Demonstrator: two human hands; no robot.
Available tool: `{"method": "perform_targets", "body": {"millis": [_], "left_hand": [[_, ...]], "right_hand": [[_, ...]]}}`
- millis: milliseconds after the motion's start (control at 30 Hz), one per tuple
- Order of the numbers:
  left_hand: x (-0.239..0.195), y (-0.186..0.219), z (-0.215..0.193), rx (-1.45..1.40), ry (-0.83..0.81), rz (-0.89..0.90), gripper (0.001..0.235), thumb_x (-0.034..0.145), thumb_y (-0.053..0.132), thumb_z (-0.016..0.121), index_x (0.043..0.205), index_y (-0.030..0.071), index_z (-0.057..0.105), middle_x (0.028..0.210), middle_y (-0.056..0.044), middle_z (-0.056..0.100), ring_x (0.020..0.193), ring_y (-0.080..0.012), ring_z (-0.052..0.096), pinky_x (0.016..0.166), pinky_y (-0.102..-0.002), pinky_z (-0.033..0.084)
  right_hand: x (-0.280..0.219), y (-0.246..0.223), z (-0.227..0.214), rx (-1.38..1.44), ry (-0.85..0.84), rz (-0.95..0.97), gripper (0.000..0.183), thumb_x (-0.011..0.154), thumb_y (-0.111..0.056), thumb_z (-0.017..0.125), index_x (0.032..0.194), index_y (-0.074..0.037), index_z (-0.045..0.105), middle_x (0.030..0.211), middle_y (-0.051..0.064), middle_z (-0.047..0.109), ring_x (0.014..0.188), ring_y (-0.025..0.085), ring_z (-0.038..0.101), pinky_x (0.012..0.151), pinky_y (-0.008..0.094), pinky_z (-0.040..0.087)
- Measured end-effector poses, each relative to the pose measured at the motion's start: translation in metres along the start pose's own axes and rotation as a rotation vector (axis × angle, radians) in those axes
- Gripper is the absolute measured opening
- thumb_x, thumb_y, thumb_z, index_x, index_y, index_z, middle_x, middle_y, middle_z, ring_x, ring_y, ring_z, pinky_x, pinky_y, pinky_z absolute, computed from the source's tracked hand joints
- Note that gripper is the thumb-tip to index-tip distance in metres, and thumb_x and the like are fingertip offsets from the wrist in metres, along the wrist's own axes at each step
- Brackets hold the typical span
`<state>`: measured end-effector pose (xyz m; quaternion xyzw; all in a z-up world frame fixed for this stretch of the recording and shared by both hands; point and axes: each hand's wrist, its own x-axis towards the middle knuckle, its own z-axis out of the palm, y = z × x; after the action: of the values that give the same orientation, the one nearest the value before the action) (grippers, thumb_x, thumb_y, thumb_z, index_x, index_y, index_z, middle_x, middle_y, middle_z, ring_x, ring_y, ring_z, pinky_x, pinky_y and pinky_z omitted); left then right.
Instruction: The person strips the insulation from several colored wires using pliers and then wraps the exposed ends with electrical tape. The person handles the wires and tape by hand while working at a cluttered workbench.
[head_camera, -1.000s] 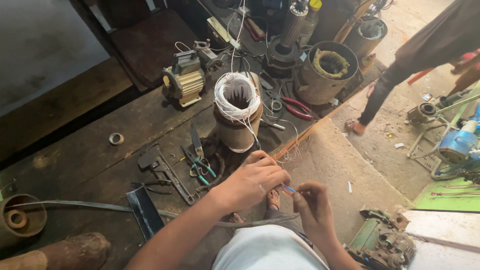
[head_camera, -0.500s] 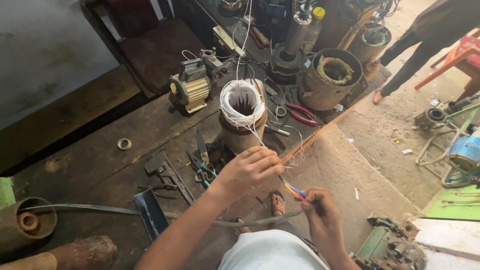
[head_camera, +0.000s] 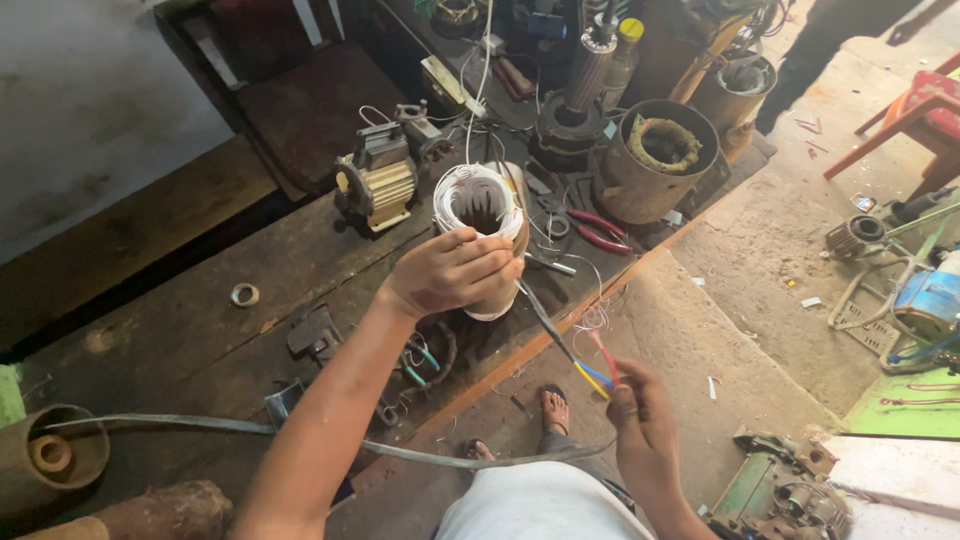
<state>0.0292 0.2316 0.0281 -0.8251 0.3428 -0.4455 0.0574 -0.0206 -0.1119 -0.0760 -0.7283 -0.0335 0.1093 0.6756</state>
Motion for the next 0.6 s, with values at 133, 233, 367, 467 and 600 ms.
{"method": "perform_targets", "body": {"millis": [133,233,367,467,600], "left_hand": [[0.002,-0.003,0.001,0.119,0.033,-0.026,0.014,0.096,0.02,0.073,0.106,0.024,0.065,0.105,0.01,0.06,0.11,-0.0101,0.057,0.101,-0.031,0.045],[0.002,-0.005,0.004,0.039,-0.025,-0.032,0.015,0.093,0.021,0.074,0.105,0.024,0.066,0.105,0.009,0.059,0.11,-0.0117,0.055,0.096,-0.031,0.044],[-0.002,-0.003,0.005,-0.013,-0.048,-0.086,0.014,0.091,0.021,0.074,0.1,0.026,0.064,0.101,0.011,0.056,0.102,-0.0116,0.055,0.091,-0.032,0.044],[0.001,-0.004,0.008,-0.051,-0.032,-0.107,0.014,0.09,0.021,0.074,0.1,0.027,0.066,0.098,0.011,0.055,0.098,-0.0115,0.055,0.091,-0.032,0.044],[-0.001,-0.002,0.006,-0.071,-0.037,-0.14,0.013,0.09,0.02,0.074,0.099,0.025,0.066,0.097,0.011,0.056,0.097,-0.0126,0.055,0.09,-0.032,0.044]], "right_hand": [[-0.002,-0.009,0.002,-0.337,-0.09,-0.133,0.028,0.095,-0.016,0.068,0.122,-0.005,0.069,0.084,0.004,0.065,0.075,0.009,0.052,0.067,0.022,0.045],[-0.004,-0.004,0.007,-0.294,0.116,-0.17,0.025,0.095,-0.014,0.067,0.119,-0.008,0.071,0.078,0.003,0.066,0.069,0.008,0.055,0.061,0.023,0.045],[-0.01,0.004,0.006,-0.219,-0.009,-0.398,0.02,0.097,-0.013,0.065,0.117,-0.009,0.068,0.083,0.0,0.071,0.073,0.005,0.064,0.066,0.021,0.051],[-0.009,0.001,0.006,-0.416,0.03,-0.311,0.026,0.092,-0.013,0.068,0.118,-0.01,0.069,0.076,0.001,0.072,0.067,0.005,0.066,0.063,0.021,0.052],[-0.007,-0.006,0.001,-0.395,-0.073,-0.201,0.03,0.096,-0.015,0.062,0.125,-0.01,0.067,0.077,0.002,0.073,0.073,0.006,0.067,0.068,0.023,0.053]]}}
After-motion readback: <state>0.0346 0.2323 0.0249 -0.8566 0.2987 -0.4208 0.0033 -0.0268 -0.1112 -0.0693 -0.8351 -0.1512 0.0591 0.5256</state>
